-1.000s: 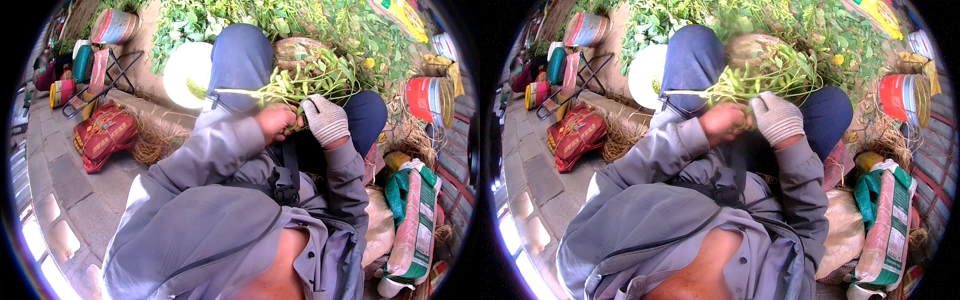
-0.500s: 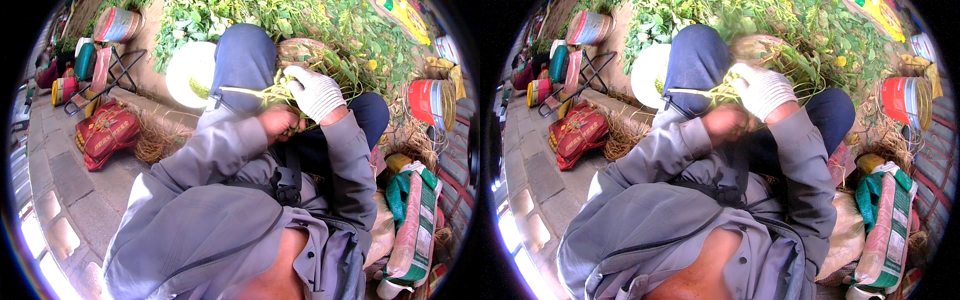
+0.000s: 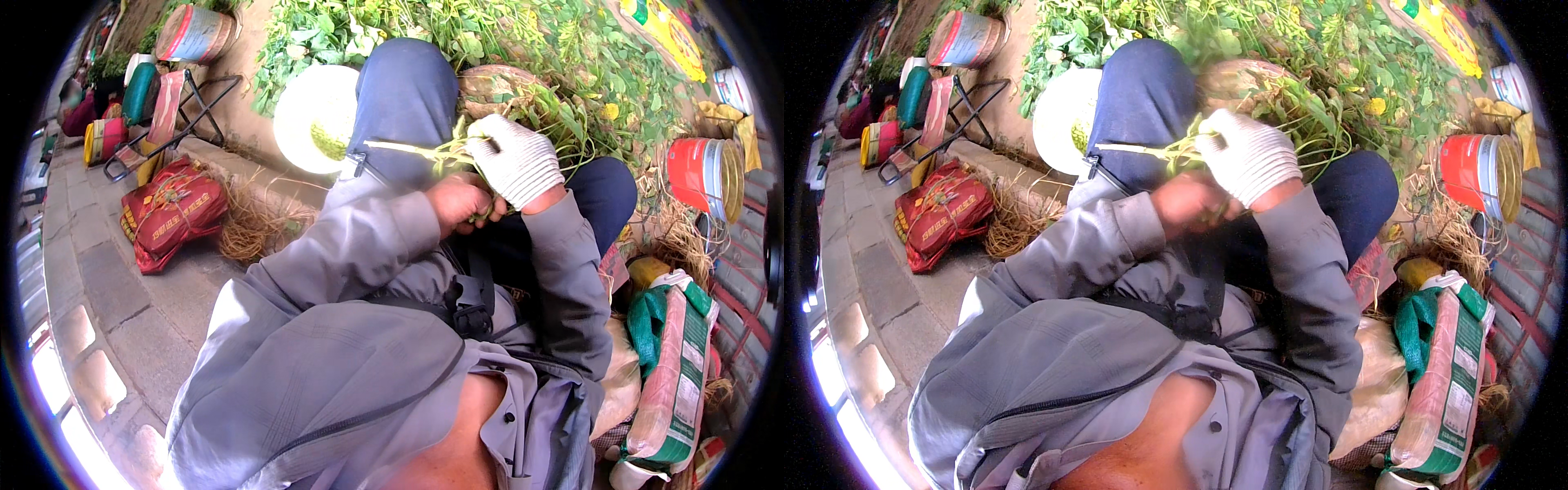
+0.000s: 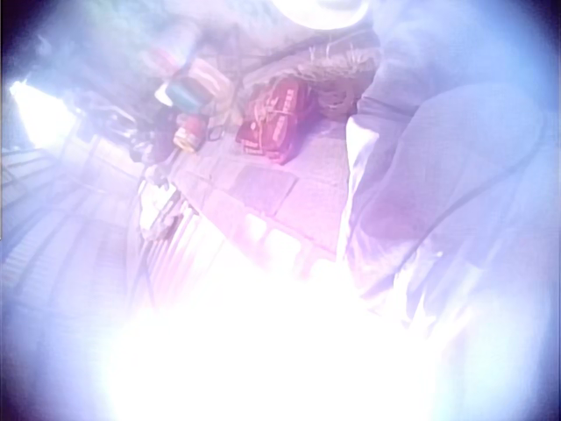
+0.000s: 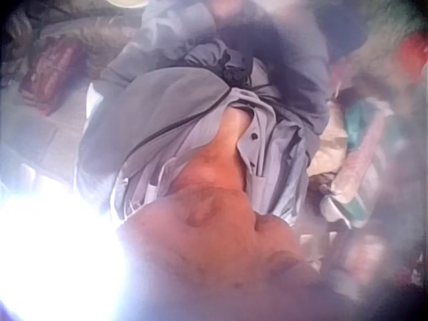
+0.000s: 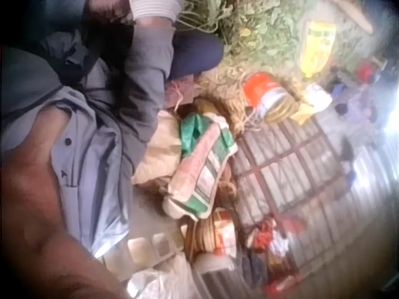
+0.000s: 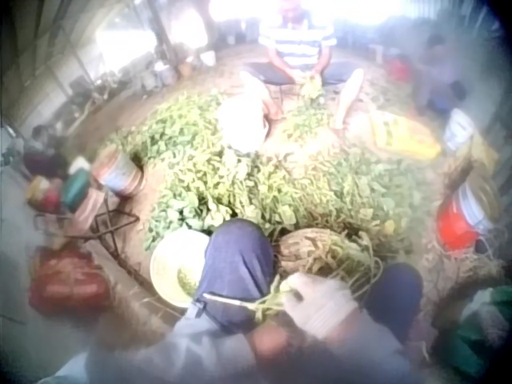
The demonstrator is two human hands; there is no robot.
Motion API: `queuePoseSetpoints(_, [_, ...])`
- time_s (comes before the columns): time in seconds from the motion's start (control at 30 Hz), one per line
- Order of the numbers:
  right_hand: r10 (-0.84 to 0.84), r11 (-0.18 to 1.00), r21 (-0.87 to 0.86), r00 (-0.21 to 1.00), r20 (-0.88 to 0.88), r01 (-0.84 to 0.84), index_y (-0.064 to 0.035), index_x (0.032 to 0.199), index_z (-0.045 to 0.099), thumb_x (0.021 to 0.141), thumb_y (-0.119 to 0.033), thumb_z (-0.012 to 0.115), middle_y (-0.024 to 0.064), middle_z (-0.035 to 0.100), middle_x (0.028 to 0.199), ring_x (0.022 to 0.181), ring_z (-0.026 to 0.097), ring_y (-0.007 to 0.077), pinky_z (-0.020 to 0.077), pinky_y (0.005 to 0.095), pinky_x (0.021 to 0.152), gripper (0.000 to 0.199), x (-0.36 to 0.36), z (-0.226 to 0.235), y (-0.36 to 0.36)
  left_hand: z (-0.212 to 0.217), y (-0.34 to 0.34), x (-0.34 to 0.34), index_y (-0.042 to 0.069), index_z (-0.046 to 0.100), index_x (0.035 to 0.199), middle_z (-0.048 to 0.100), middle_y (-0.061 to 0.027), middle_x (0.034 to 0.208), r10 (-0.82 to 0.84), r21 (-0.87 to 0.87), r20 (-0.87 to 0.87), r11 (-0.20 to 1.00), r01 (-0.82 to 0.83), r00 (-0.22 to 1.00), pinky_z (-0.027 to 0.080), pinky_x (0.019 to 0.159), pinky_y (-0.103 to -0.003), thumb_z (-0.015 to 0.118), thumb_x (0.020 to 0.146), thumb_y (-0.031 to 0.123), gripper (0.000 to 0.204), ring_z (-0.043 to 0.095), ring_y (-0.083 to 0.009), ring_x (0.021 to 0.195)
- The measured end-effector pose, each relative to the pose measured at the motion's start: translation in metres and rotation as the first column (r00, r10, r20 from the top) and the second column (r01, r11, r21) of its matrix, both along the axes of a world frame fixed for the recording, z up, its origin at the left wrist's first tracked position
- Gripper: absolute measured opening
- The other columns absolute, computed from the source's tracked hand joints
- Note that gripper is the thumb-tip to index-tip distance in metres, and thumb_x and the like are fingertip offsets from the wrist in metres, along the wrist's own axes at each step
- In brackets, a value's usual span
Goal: The person sits on the ground and shells peas from their pods by hand, placing the shelled peas into a white bowl. The person handles pea pods and stems, occasionally dropping the stems onto a pile on the ground.
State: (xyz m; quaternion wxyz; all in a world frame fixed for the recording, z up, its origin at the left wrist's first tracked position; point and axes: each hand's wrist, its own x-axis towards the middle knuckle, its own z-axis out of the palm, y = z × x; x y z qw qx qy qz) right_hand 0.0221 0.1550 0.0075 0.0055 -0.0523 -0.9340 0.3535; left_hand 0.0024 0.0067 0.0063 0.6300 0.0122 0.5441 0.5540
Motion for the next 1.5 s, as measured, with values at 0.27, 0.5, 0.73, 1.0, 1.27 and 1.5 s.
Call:
queuePoseSetpoints(0.27, [-0.295, 0.815, -0.52, 0.956, 0.008, 0.256, -0.0053, 0.095, 0.061, 0.088, -0.014, 0.061, 0.0084, 0.063, 0.073, 0.062, 0.061, 0.0166, 0.0497, 0.0305, 0.059, 0.011, 0.021, -0.011, 0.027, -0.002, -0.003, -0.002, 0.002, 0.062, 0.097, 0.06, -0.0058, 0.085, -0.03, -0.033, 0.066, 0.999, 0.032, 0.997, 0.04, 0.053, -0.025, 0.05, 0.069, 0.012, 0.032, 0.053, -0.0123, 0.067])
queuePoseSetpoints(0.5, [-0.398, 0.335, -0.86, 0.885, 0.241, 0.385, -0.0059, 0.093, 0.062, 0.088, -0.01, 0.058, 0.0059, 0.064, 0.075, 0.048, 0.05, 0.0065, 0.0367, 0.0202, 0.041, 0.007, 0.036, 0.01, 0.032, 0.003, -0.009, -0.002, 0.006, 0.064, 0.096, 0.062, -0.0024, 0.083, -0.017, 0.005, 0.135, 1.0, 0.017, 0.991, 0.037, 0.051, -0.023, 0.048, 0.07, 0.008, 0.03, 0.053, -0.01, 0.065])
queuePoseSetpoints(0.73, [-0.43, 0.361, -0.865, 0.885, 0.177, 0.348, -0.0052, 0.097, 0.061, 0.09, -0.016, 0.058, 0.007, 0.063, 0.076, 0.048, 0.05, 0.0077, 0.0378, 0.0212, 0.042, 0.013, 0.041, 0.008, 0.03, 0.021, -0.017, -0.005, 0.006, 0.063, 0.106, 0.065, -0.0042, 0.091, -0.074, -0.051, 0.112, 0.996, 0.08, 0.991, 0.038, 0.051, -0.022, 0.048, 0.071, 0.01, 0.038, 0.053, -0.0091, 0.065])
queuePoseSetpoints(1.0, [-0.441, 0.355, -0.87, 0.882, 0.167, 0.342, -0.0056, 0.096, 0.059, 0.091, -0.017, 0.057, 0.0069, 0.061, 0.073, 0.047, 0.049, 0.0079, 0.0369, 0.0212, 0.041, 0.013, 0.045, 0.009, 0.026, 0.044, -0.029, -0.007, 0.007, 0.067, 0.101, 0.067, -0.0017, 0.087, -0.13, -0.121, 0.034, 0.984, 0.133, 0.991, 0.037, 0.051, -0.019, 0.057, 0.077, 0.014, 0.027, 0.052, -0.006, 0.063])
queuePoseSetpoints(1.27, [-0.472, 0.292, -0.888, 0.861, 0.188, 0.354, -0.0061, 0.096, 0.06, 0.088, -0.013, 0.059, 0.0048, 0.057, 0.069, 0.045, 0.046, 0.0074, 0.0364, 0.0222, 0.039, 0.01, 0.044, 0.015, 0.029, 0.044, -0.033, -0.009, 0.006, 0.068, 0.096, 0.066, -0.0046, 0.083, -0.132, -0.114, 0.085, 0.983, 0.141, 0.988, 0.038, 0.045, -0.021, 0.055, 0.076, 0.011, 0.025, 0.053, -0.0078, 0.058])
queuePoseSetpoints(1.5, [-0.514, 0.275, -0.861, 0.822, 0.244, 0.428, -0.0086, 0.096, 0.058, 0.09, -0.009, 0.056, 0.0004, 0.045, 0.051, 0.038, 0.039, 0.0073, 0.0297, 0.022, 0.035, 0.006, 0.038, 0.022, 0.02, 0.027, -0.039, -0.009, 0.007, 0.07, 0.103, 0.068, -0.0039, 0.082, -0.206, -0.022, 0.042, 0.978, 0.207, 0.978, 0.042, 0.044, -0.026, 0.06, 0.076, 0.007, 0.029, 0.058, -0.0106, 0.059])
